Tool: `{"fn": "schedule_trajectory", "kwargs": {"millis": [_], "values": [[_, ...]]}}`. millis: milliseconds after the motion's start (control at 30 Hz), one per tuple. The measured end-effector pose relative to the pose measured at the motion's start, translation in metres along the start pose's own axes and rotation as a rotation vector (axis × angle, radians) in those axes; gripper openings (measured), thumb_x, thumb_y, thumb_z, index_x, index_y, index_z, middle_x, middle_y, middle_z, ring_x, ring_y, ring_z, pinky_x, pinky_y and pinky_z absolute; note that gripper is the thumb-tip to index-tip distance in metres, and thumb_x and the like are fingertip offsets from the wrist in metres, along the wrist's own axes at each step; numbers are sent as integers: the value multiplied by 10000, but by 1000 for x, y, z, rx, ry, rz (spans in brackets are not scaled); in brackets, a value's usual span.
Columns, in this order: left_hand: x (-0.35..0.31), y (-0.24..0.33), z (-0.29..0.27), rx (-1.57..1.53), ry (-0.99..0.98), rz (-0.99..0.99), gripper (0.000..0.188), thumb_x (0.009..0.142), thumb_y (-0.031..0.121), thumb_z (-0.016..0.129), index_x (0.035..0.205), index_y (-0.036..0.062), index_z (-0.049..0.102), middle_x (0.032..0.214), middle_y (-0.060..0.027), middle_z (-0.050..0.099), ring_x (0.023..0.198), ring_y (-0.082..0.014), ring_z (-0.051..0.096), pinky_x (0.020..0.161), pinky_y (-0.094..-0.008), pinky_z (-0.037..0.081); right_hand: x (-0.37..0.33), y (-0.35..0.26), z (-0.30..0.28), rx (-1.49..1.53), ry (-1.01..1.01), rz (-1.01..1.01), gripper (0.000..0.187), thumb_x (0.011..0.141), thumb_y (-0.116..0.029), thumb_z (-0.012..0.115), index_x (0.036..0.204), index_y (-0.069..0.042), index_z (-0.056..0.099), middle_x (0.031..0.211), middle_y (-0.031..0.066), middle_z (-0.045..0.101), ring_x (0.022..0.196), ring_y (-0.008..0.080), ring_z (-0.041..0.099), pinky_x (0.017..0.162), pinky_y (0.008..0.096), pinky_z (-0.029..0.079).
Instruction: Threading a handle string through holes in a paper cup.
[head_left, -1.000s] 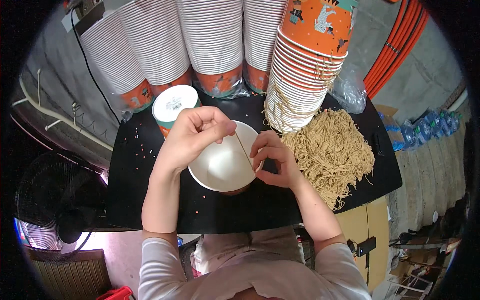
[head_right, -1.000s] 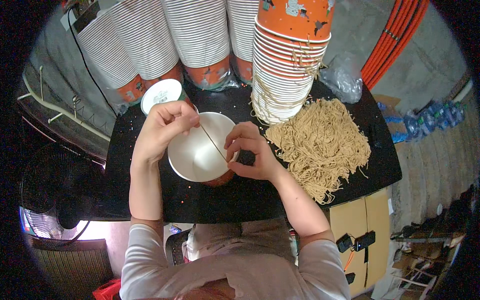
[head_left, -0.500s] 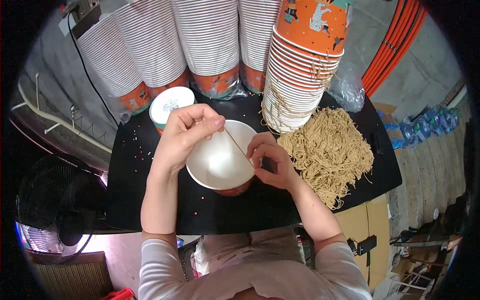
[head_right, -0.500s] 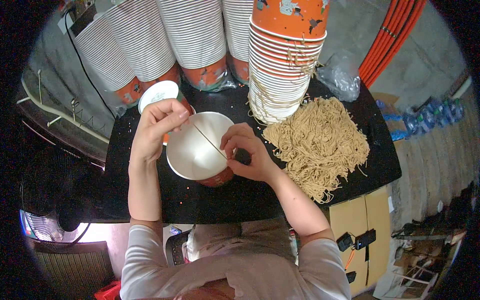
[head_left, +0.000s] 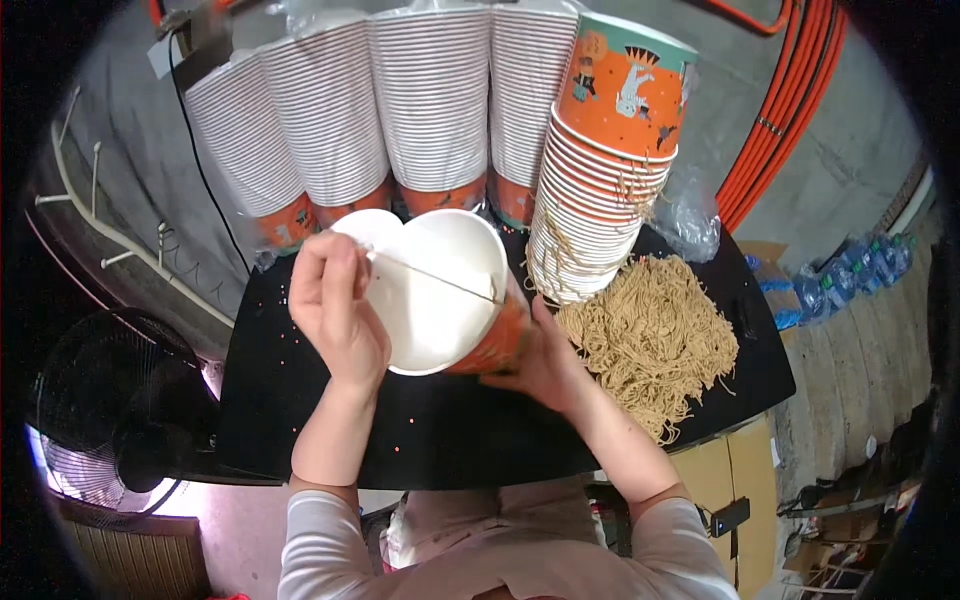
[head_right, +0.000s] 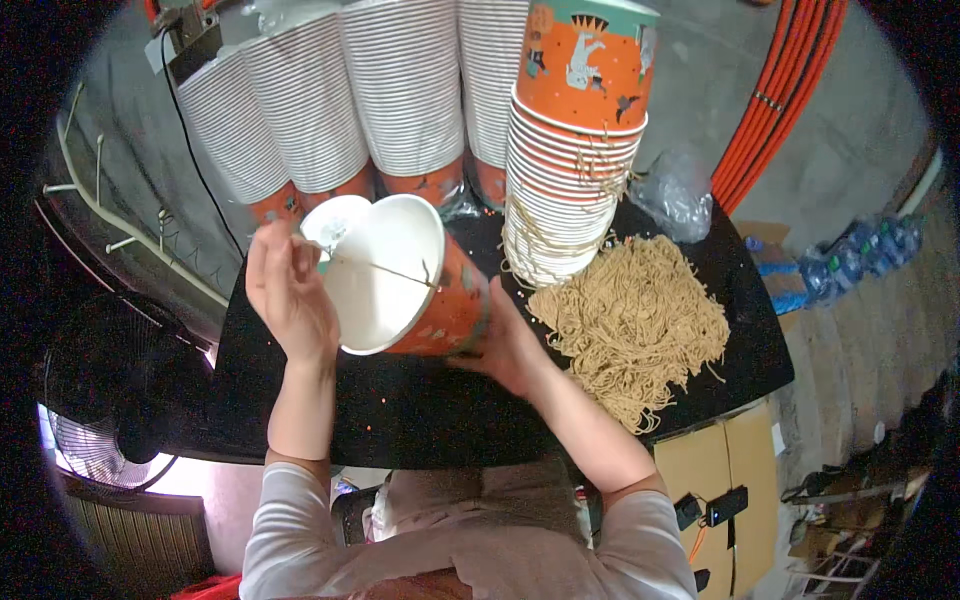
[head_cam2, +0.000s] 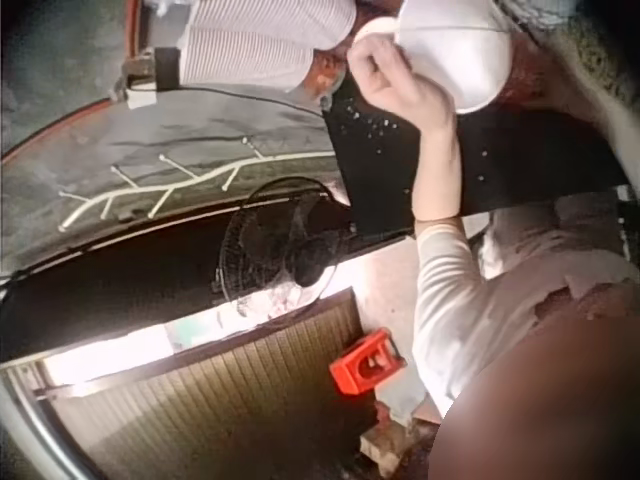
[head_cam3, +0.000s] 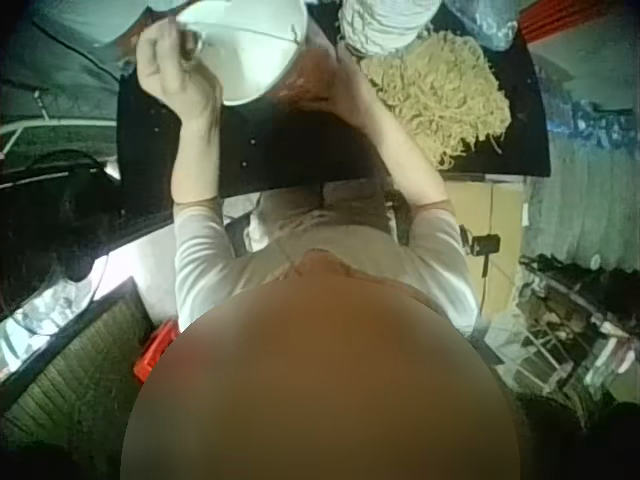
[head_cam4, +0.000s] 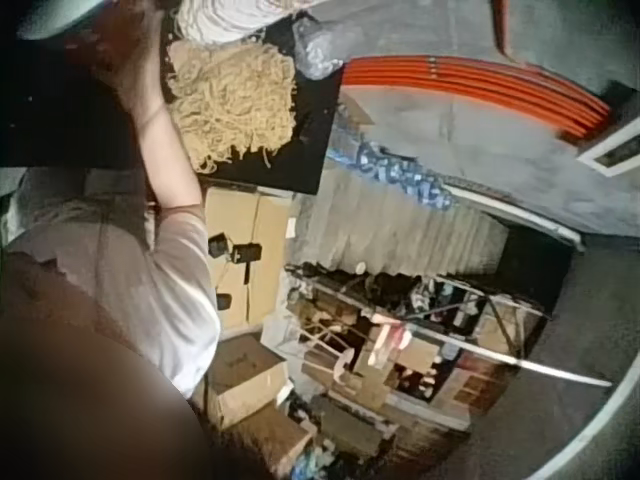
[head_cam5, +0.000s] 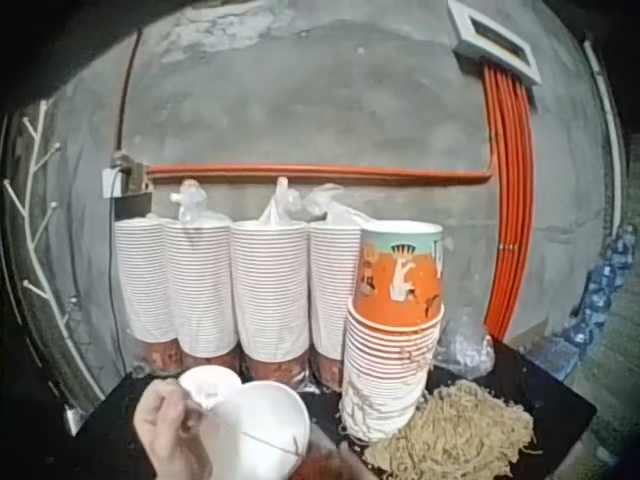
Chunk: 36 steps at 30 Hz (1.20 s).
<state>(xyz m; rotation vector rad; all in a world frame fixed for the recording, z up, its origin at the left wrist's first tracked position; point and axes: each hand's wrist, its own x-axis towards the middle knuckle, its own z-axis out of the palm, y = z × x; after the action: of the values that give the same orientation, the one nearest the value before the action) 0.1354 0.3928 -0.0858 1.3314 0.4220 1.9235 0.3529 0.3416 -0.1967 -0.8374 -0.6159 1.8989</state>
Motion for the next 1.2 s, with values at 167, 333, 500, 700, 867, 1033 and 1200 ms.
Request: {"fn": "schedule_trajectory", "kwargs": {"millis": [167,333,500,700,867,1033,1200], "values": [[-4,1,2,94,-147,403,199,961,127,566,792,53,492,777,-48,423,693,-151,378,659,-306,290,-7,15,17,329,-358,132,1111,878,-933,292,1649,-135,254,1668,117,343,1497,343,395,1205,609,307],[-23,4,2,-70,-564,498,118,807,86,718,750,80,615,748,-44,596,602,-198,510,571,-339,386,-17,2,30,218,-254,-139,1050,920,-890,263,1639,-125,279,1650,117,369,1492,329,400,1218,531,344],[-29,44,11,73,-895,718,72,803,108,734,839,170,729,815,15,665,576,-128,540,517,-280,384,-43,-6,40,174,-38,-502,981,953,-807,405,1637,-119,265,1620,154,399,1469,331,433,1207,512,389],[-27,105,-2,333,-764,829,220,911,169,722,1096,280,765,1029,-5,778,490,-38,449,457,-222,350,-142,-85,21,-94,291,-1348,974,921,-703,575,1643,-142,238,1642,183,339,1467,394,420,1187,588,416],[-46,123,-1,360,-751,868,351,904,96,668,1155,327,753,1039,-13,777,492,-7,398,462,-200,292,-184,-217,13,-775,750,-2016,795,977,-280,704,1589,-73,240,1477,172,482,1320,307,546,1057,486,497],[-68,125,5,396,-458,1014,154,795,200,732,943,241,727,857,22,682,531,-46,472,473,-211,324,-121,-331,33,-1082,617,-1767,849,921,-214,820,1532,-9,268,1302,161,635,1154,235,673,876,361,587],[-76,163,-20,512,-561,855,186,676,207,828,828,274,745,673,121,611,461,-27,393,443,-214,259,-65,-404,55,-1315,683,-1632,1176,781,-431,921,1582,83,231,1397,251,562,1278,302,604,1056,408,497]]}}
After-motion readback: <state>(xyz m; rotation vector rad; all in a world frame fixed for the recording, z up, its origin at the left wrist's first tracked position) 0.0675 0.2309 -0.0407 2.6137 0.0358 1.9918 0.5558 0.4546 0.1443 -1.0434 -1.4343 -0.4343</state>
